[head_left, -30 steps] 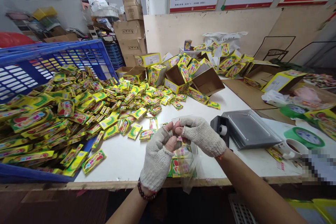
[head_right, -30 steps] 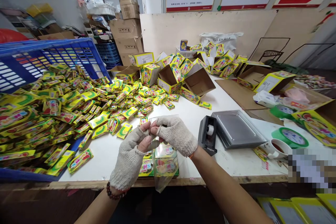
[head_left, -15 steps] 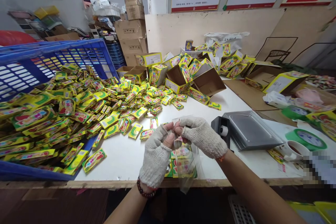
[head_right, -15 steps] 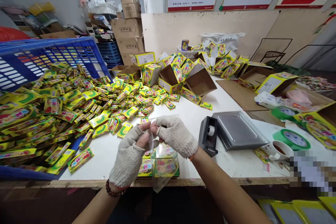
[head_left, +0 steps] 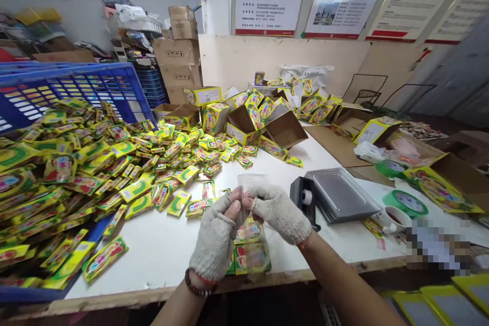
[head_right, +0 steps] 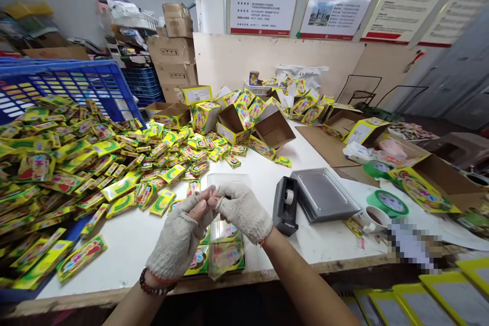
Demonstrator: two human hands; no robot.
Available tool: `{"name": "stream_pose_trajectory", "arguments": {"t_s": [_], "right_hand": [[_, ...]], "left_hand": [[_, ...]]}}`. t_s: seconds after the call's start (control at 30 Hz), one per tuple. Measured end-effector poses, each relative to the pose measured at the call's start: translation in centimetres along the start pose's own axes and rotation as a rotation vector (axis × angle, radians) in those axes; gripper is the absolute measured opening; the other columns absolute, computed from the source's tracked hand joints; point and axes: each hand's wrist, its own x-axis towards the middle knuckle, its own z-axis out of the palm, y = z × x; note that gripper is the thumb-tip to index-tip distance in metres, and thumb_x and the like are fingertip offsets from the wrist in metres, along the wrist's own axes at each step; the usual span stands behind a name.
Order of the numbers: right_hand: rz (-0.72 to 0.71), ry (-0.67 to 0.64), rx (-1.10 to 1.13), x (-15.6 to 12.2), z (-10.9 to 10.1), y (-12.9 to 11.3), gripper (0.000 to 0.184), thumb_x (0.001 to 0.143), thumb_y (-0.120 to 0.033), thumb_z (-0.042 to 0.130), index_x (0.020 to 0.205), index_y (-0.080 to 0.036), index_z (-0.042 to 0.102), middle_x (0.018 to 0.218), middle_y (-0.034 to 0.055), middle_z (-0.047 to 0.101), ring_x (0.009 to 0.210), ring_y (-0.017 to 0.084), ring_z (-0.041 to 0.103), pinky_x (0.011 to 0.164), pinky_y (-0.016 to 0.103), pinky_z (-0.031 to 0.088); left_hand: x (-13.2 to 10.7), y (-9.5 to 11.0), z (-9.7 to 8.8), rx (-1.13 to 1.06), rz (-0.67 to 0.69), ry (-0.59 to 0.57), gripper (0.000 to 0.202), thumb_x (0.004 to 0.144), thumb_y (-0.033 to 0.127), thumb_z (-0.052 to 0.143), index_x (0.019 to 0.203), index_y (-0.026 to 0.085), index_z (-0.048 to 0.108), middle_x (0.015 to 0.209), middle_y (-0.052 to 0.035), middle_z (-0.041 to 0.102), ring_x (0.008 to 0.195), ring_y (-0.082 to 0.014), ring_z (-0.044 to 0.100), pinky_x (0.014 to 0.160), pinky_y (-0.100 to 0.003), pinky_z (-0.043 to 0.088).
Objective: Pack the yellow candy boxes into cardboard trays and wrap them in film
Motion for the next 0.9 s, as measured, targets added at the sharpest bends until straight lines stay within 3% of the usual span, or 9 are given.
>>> {"name": "stream_pose_trajectory", "arguments": {"t_s": [0.1,0.2,0.43,0.6,0.9], "right_hand": [[0.068,0.037,0.083,-0.1,-0.1,0.5,0.032,0.079,-0.048,0.06,0.076,-0.016,0.061,0.06,-0.0022,0.052,0.053,0.01,0.046,0.05,0.024,0.037],[0.058,0.057,0.133,-0.3,0.0,0.7,0.032,0.078,-0.048,0.063,0.074,-0.016,0.06,0.063,-0.0014,0.054,0.056,0.009,0.047,0.051,0.023,0.037],[0.059,0.018,0.222,-0.5,0.0,1.0,0.03,0.074,-0.044,0.068,0.075,-0.014,0.064,0.068,-0.0011,0.055,0.058,0.008,0.047,0.054,0.023,0.038],[0.083,0.028,0.217,-0.5,0.3,1.3,0.03,0.076,-0.044,0.067,0.077,-0.014,0.065,0.07,-0.0004,0.057,0.06,0.009,0.05,0.055,0.023,0.039],[-0.002,0.041,0.128,-0.3,0.3,0.6,0.03,0.078,-0.045,0.062,0.072,-0.015,0.062,0.061,-0.0021,0.053,0.053,0.009,0.048,0.048,0.022,0.038]], "left_hand": [[-0.5,-0.6,-0.3,0.145,-0.015,-0.071,0.051,0.071,0.038,0.08,0.117,0.019,0.068,0.128,-0.011,0.064,0.12,-0.0269,0.06,0.105,-0.04,0.049],[-0.9,-0.8,-0.4,0.243,-0.001,-0.077,0.059,0.07,0.034,0.081,0.124,0.021,0.063,0.13,-0.0103,0.064,0.118,-0.028,0.061,0.103,-0.043,0.051],[-1.3,-0.5,-0.2,0.227,0.033,-0.073,0.06,0.07,0.037,0.081,0.125,0.021,0.062,0.131,-0.0098,0.063,0.12,-0.0268,0.06,0.102,-0.04,0.053],[-1.3,-0.8,-0.8,0.244,0.026,-0.077,0.061,0.073,0.037,0.079,0.129,0.023,0.06,0.133,-0.0088,0.061,0.12,-0.027,0.06,0.104,-0.043,0.051],[-1.4,-1.0,-1.2,0.198,0.024,-0.077,0.058,0.075,0.038,0.077,0.128,0.023,0.061,0.134,-0.0095,0.061,0.122,-0.0293,0.058,0.107,-0.047,0.048]]}}
